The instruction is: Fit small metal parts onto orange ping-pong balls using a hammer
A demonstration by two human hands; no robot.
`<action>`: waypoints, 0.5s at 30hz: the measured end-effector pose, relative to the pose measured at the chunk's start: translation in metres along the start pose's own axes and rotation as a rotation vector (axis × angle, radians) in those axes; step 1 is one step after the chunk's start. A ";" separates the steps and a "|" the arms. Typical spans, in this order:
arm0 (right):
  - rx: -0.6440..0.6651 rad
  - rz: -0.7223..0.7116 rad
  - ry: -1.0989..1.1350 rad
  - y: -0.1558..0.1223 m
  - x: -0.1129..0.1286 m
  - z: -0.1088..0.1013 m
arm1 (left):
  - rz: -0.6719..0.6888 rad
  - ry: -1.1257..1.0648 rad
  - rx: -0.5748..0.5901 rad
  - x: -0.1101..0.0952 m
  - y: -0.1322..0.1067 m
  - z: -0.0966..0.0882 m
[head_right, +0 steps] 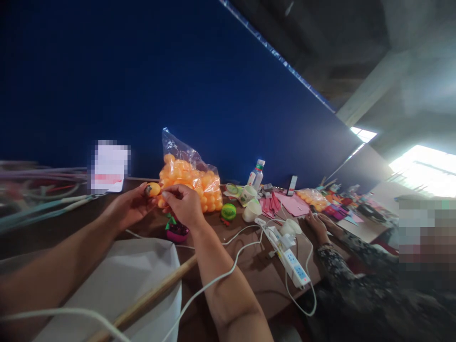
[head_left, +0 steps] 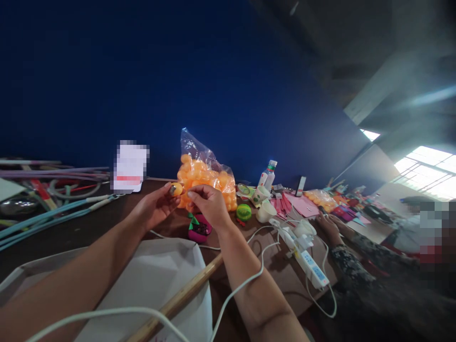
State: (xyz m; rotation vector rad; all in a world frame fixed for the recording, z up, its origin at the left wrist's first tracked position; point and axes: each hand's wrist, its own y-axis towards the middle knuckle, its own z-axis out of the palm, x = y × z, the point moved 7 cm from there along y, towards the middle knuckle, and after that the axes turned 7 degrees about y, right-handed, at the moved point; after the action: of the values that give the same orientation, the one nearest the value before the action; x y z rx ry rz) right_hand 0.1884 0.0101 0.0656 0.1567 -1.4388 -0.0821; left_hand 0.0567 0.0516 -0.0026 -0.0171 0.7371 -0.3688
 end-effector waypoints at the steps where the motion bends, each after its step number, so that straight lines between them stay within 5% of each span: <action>1: 0.010 0.004 0.019 0.000 0.000 0.001 | -0.001 -0.003 -0.001 0.000 0.000 0.001; 15: 0.077 0.003 0.051 -0.002 0.001 0.011 | -0.028 0.028 -0.002 0.005 -0.003 0.005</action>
State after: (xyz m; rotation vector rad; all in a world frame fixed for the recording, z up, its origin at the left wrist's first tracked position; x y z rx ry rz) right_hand 0.1782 0.0069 0.0679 0.2183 -1.3921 -0.0207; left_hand 0.0624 0.0463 -0.0014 -0.0242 0.7651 -0.3955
